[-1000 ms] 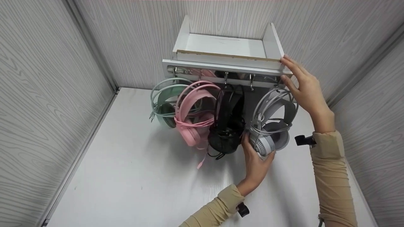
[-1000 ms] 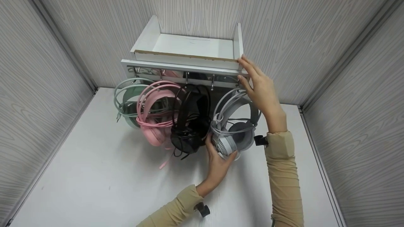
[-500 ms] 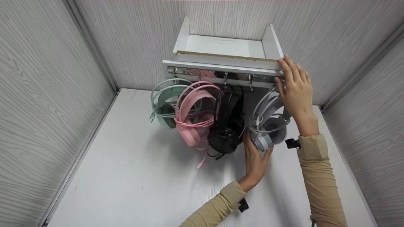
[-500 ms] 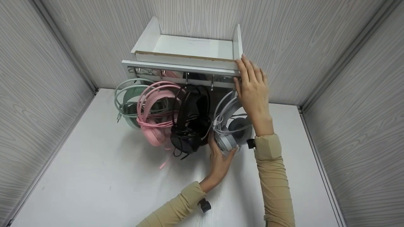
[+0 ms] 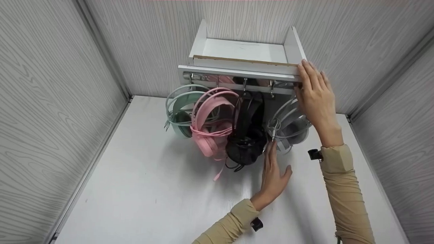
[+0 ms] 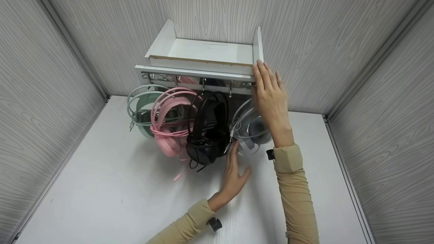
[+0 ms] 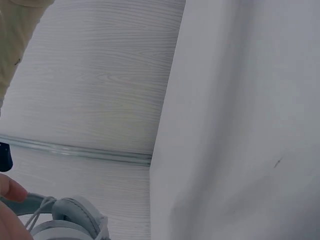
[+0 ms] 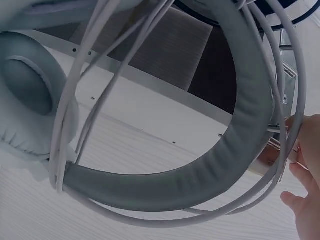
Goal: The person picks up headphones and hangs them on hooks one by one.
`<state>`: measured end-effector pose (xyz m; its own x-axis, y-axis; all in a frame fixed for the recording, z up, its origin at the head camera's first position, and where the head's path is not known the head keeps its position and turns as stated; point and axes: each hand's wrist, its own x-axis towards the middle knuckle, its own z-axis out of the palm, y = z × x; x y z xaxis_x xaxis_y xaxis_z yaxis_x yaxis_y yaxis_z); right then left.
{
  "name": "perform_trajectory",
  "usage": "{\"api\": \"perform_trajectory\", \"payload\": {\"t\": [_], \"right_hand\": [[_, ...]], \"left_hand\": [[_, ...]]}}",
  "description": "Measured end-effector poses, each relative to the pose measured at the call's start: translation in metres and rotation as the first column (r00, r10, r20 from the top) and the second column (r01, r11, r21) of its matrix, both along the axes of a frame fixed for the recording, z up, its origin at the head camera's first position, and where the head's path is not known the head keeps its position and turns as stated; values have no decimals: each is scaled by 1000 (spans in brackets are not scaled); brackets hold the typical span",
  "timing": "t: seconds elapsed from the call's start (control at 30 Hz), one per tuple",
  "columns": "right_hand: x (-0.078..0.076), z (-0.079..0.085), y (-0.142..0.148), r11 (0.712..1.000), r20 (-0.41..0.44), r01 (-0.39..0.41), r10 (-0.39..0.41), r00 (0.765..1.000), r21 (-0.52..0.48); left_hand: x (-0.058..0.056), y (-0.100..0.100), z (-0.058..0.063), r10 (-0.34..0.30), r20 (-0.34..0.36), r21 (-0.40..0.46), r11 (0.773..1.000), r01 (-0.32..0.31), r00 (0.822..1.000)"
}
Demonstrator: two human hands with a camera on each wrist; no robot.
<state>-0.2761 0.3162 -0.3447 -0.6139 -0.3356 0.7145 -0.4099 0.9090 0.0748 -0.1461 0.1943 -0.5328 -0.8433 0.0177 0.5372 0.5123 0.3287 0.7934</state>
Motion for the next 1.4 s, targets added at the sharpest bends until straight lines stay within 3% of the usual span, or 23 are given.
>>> {"api": "perform_trajectory", "payload": {"t": [0.1,0.4,0.67,0.77,0.9,1.0,1.1,1.2,1.4], "right_hand": [[0,-2,-1,1000,9,18,-18,1000,5],[-2,-7,-6,999,29,37,-37,999,-17],[-1,-6,-8,998,62,59,-57,996,-28],[0,-5,-10,997,71,60,-57,996,-39],[0,-4,-15,997,67,64,-61,996,-41],[1,-2,-18,995,74,85,-81,994,-46],[4,-2,-21,992,96,108,-102,990,-61],[7,-2,-25,989,120,127,-118,986,-72],[18,-2,-32,980,195,183,-165,967,-79]], "left_hand": [[-1,-5,0,-40,5,-9,999,40,999],[-2,-14,1,-77,-27,-39,996,76,997],[4,-33,12,-157,43,-58,986,159,987],[8,-46,23,-239,74,-40,969,242,968],[11,-67,41,-357,106,-21,932,361,928],[12,-84,55,-412,111,-39,908,418,904],[13,-100,66,-438,112,-78,891,447,892],[13,-116,74,-424,105,-126,892,435,900],[12,-147,85,-290,40,-184,938,293,956]]}}
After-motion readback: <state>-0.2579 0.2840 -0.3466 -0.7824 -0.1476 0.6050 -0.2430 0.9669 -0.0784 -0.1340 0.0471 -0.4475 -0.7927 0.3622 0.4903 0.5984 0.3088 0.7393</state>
